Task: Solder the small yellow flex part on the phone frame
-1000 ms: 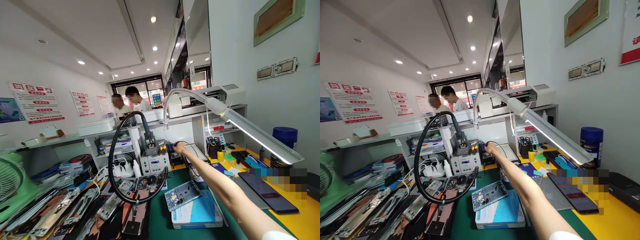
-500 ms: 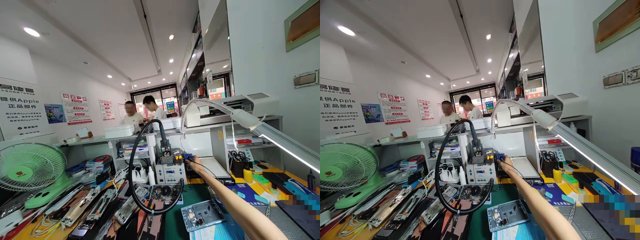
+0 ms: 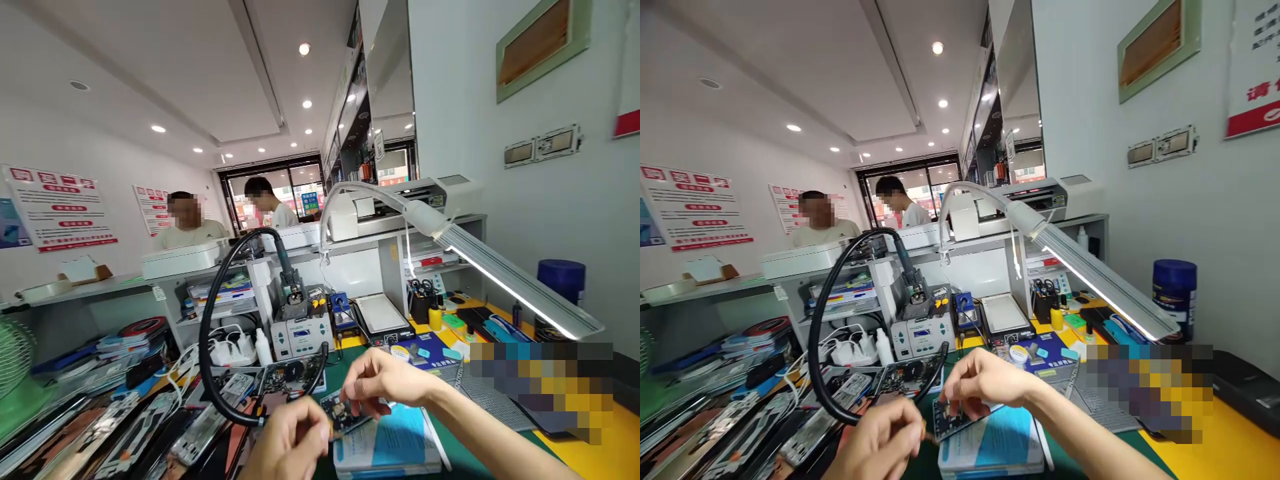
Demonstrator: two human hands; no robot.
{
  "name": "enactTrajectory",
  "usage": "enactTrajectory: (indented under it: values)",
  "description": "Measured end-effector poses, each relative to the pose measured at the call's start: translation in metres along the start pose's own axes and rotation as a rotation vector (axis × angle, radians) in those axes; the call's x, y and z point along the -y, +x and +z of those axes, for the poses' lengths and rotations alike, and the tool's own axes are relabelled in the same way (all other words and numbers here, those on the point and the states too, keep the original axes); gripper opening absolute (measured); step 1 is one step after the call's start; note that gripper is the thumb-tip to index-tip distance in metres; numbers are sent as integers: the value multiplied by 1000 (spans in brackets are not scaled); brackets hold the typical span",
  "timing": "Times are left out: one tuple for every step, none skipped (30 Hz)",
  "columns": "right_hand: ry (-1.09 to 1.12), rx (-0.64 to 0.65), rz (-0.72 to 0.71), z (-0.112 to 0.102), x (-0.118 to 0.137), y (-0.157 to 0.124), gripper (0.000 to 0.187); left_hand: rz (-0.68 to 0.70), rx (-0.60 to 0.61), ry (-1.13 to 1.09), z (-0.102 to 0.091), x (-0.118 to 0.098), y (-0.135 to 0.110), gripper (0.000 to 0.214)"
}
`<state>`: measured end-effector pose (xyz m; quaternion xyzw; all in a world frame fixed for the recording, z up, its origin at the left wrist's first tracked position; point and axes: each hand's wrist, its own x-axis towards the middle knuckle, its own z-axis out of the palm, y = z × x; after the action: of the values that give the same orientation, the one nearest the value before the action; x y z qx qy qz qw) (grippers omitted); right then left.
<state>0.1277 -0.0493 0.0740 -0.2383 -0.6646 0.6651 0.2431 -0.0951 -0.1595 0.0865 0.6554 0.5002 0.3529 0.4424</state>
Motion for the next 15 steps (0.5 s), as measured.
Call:
enactTrajectory:
  values:
    - [22, -19, -50, -3, 8, -9, 33, 71, -7, 72, 2, -13, 16, 47]
    - [44, -50, -98, -7, 15, -16, 35, 136, -12, 128, 6, -25, 32, 40]
    - [60, -87, -142, -12, 23, -21, 36, 191, -22, 172, 9, -36, 48, 35]
    - [70, -124, -178, -18, 29, -24, 36, 220, -22, 196, 13, -45, 63, 32]
    - [72, -160, -209, -25, 34, -26, 35, 246, -27, 219, 17, -54, 77, 30]
    - [67, -195, -232, -33, 39, -27, 34, 269, -34, 241, 20, -60, 90, 29]
    - [57, -230, -249, -40, 42, -28, 32, 290, -38, 259, 24, -65, 102, 29]
    - [46, -264, -262, -47, 45, -28, 29, 312, -42, 276, 27, -70, 112, 29]
    - [35, -293, -267, -55, 47, -29, 25, 331, -42, 285, 30, -73, 121, 28]
    - [26, -315, -267, -62, 49, -29, 22, 346, -38, 285, 32, -75, 130, 28]
    - [21, -332, -265, -69, 50, -30, 20, 355, -31, 275, 34, -78, 137, 27]
    - [21, -345, -262, -75, 52, -31, 19, 363, -25, 257, 37, -79, 144, 27]
    - [25, -355, -259, -81, 55, -31, 19, 367, -25, 229, 40, -80, 150, 27]
    - [33, -366, -258, -86, 57, -31, 19, 369, -33, 191, 42, -81, 156, 27]
    - [45, -377, -260, -90, 60, -30, 19, 367, -47, 145, 46, -82, 162, 27]
